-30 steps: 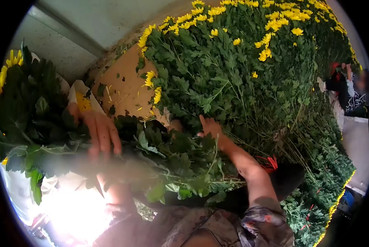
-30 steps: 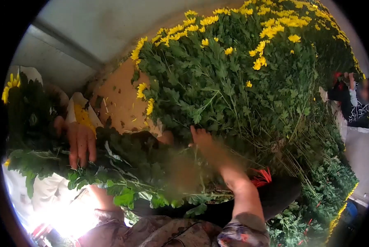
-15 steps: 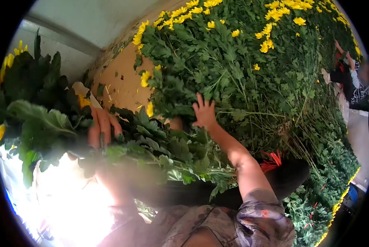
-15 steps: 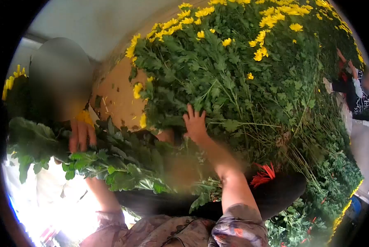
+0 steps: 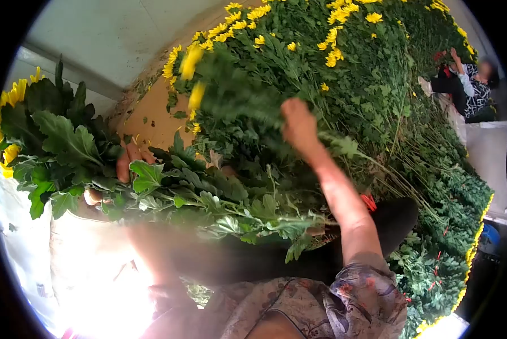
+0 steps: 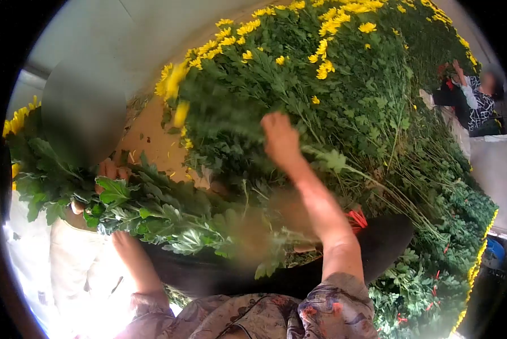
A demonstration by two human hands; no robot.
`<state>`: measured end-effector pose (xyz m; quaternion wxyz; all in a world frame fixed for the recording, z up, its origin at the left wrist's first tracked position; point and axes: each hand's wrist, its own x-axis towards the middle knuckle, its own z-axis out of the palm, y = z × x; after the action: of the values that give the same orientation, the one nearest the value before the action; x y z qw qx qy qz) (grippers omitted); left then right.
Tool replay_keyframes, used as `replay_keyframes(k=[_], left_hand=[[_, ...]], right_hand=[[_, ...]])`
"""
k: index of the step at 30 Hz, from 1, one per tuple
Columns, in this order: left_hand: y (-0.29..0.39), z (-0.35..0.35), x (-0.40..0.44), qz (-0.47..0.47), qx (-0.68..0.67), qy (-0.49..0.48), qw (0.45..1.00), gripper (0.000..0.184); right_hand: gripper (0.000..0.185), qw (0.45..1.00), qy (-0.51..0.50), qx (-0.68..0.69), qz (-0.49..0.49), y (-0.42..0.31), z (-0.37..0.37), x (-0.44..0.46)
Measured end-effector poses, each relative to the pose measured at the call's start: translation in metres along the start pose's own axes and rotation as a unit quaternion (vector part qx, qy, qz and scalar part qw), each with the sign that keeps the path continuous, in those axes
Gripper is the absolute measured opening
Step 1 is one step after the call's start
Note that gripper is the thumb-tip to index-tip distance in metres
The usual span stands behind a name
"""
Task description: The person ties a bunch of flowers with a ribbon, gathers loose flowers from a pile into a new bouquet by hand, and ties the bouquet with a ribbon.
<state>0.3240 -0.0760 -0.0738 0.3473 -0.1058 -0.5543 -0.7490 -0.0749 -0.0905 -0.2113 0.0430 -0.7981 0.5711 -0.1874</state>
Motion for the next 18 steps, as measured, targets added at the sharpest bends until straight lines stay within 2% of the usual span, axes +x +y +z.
replay_keyframes(k=[1, 2, 4, 6, 7, 9, 10, 12, 14, 16, 18], left_hand=[[0.000, 0.000, 0.000, 0.000, 0.000, -0.003, 1.000, 0.029], [0.000, 0.001, 0.000, -0.001, 0.003, -0.009, 1.000, 0.029], [0.001, 0.000, -0.002, -0.003, 0.008, -0.021, 1.000, 0.030], [0.002, 0.001, -0.002, -0.008, 0.014, -0.037, 0.999, 0.030], [0.003, 0.001, -0.002, -0.010, 0.020, -0.046, 0.999, 0.030], [0.006, 0.000, -0.008, -0.019, 0.035, -0.069, 0.997, 0.030], [0.009, -0.001, -0.011, -0.025, 0.041, -0.080, 0.996, 0.031], [0.012, -0.005, -0.017, -0.037, 0.047, -0.096, 0.994, 0.031], [0.013, -0.013, -0.022, -0.049, 0.035, -0.103, 0.993, 0.032], [0.012, -0.017, -0.025, -0.055, 0.030, -0.114, 0.991, 0.034], [0.009, -0.015, -0.028, -0.039, 0.032, -0.066, 0.997, 0.023]], right_hand=[[0.047, 0.998, 0.060, -0.025, 0.014, 0.017, -0.015, 0.014], [0.048, 0.996, 0.076, -0.023, 0.029, 0.028, -0.035, 0.027], [0.046, 0.995, 0.050, -0.058, 0.061, 0.061, -0.042, 0.046], [0.058, 0.989, -0.038, -0.068, 0.123, 0.077, -0.034, 0.057], [0.058, 0.990, -0.037, -0.067, 0.121, 0.075, -0.031, 0.055], [0.079, 0.965, -0.007, -0.226, 0.130, 0.051, -0.015, 0.044], [0.079, 0.967, -0.011, -0.220, 0.125, 0.035, -0.007, 0.040], [0.095, 0.991, -0.005, -0.130, -0.028, 0.003, 0.008, 0.028], [0.094, 0.995, -0.072, -0.050, -0.047, -0.017, 0.062, -0.008], [0.084, 0.947, -0.320, -0.011, -0.010, -0.044, 0.098, -0.048], [0.101, 0.926, -0.373, -0.020, -0.055, -0.055, 0.139, -0.091]])
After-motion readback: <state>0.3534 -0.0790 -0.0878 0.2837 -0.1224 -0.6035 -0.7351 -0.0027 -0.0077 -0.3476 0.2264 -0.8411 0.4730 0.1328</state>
